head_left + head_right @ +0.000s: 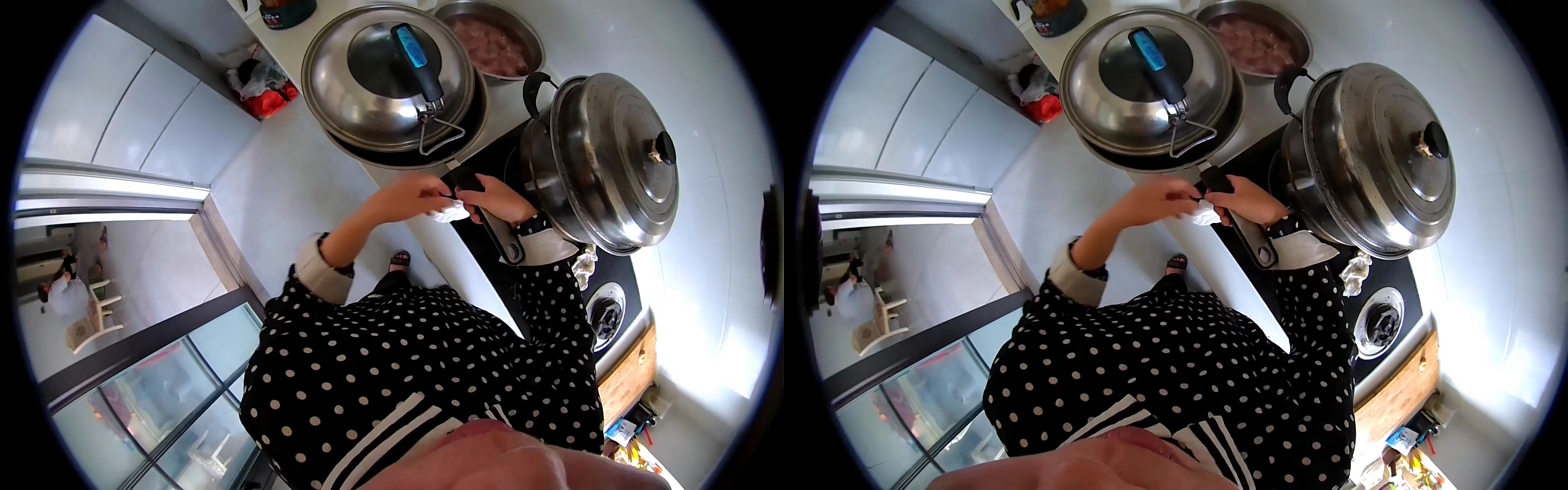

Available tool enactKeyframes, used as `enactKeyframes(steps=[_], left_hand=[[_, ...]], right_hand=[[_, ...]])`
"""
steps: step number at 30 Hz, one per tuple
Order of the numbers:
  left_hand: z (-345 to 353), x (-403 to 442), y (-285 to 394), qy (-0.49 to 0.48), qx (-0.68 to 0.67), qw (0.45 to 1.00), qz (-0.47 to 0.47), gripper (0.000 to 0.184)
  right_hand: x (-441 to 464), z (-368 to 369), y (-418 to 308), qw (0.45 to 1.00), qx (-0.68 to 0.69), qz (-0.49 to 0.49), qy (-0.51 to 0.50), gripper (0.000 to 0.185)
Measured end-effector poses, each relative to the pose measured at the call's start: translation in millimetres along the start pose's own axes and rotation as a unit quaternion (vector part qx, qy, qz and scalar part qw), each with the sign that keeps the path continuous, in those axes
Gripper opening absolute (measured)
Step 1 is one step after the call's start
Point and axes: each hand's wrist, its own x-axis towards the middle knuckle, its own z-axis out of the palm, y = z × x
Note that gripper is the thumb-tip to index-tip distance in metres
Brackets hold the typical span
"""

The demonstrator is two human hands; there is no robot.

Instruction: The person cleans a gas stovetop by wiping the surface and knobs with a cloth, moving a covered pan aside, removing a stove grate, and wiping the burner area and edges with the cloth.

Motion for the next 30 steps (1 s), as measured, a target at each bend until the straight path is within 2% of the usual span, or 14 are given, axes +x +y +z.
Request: enactKeyframes(steps=[1, 3, 4, 5, 7, 8, 11, 14, 17, 18, 19, 22, 25, 30], left_hand=[[-12.6, -11.5, 14.4, 0.035, 0.098, 0.994, 0.022, 0.021], [-35.2, -18.8, 45.7, 0.217, 0.270, 0.924, 0.163, 0.025], [-48.1, -16.6, 67.8, 0.244, 0.423, 0.840, 0.236, 0.030], [-56.4, -1.8, 76.4, 0.286, 0.506, 0.733, 0.353, 0.032], [-72.7, 23.6, 83.1, 0.250, 0.628, 0.644, 0.358, 0.023], [-81.3, 36.2, 84.0, 0.221, 0.677, 0.607, 0.353, 0.020], [-97.7, 58.9, 84.4, 0.087, 0.770, 0.563, 0.286, 0.014], [-116.6, 64.9, 89.5, 0.112, 0.738, 0.587, 0.314, 0.016], [-136.5, 58.1, 112.1, 0.120, 0.738, 0.606, 0.272, 0.021], [-143.4, 56.8, 120.4, 0.118, 0.739, 0.612, 0.256, 0.023], [-152.4, 58.4, 127.5, 0.101, 0.697, 0.650, 0.284, 0.025], [-181.1, 62.3, 140.3, 0.146, 0.682, 0.670, 0.254, 0.024], [-188.8, 46.6, 161.0, 0.194, 0.657, 0.681, 0.259, 0.024], [-171.3, 42.4, 174.0, 0.155, 0.689, 0.671, 0.227, 0.025]], right_hand=[[-1.8, -0.5, 0.1, 1.000, 0.001, 0.003, 0.000, 0.024], [-7.4, -0.1, 0.9, 1.000, 0.007, 0.010, -0.001, 0.030], [-10.5, 0.7, 2.8, 1.000, 0.014, 0.022, 0.017, 0.037], [-14.4, 1.6, 5.3, 0.999, 0.020, 0.035, 0.035, 0.043], [-25.6, 3.6, 1.3, 0.998, 0.013, 0.046, 0.032, 0.065], [-30.3, 4.3, 3.0, 0.998, 0.006, 0.041, 0.039, 0.064], [-48.7, 10.2, 5.9, 0.996, -0.035, 0.023, 0.081, 0.064], [-70.4, 27.2, 0.7, 0.982, -0.108, 0.002, 0.153, 0.064], [-77.8, 34.8, 6.1, 0.967, -0.155, -0.025, 0.201, 0.066], [-77.7, 34.4, 8.5, 0.965, -0.158, -0.034, 0.205, 0.066], [-76.1, 33.0, 11.7, 0.964, -0.161, -0.041, 0.208, 0.065], [-72.3, 31.8, 19.9, 0.963, -0.148, -0.060, 0.219, 0.063], [-72.8, 32.7, 24.0, 0.966, -0.120, -0.068, 0.217, 0.062], [-69.4, 31.1, 32.7, 0.969, -0.090, -0.091, 0.213, 0.062]])
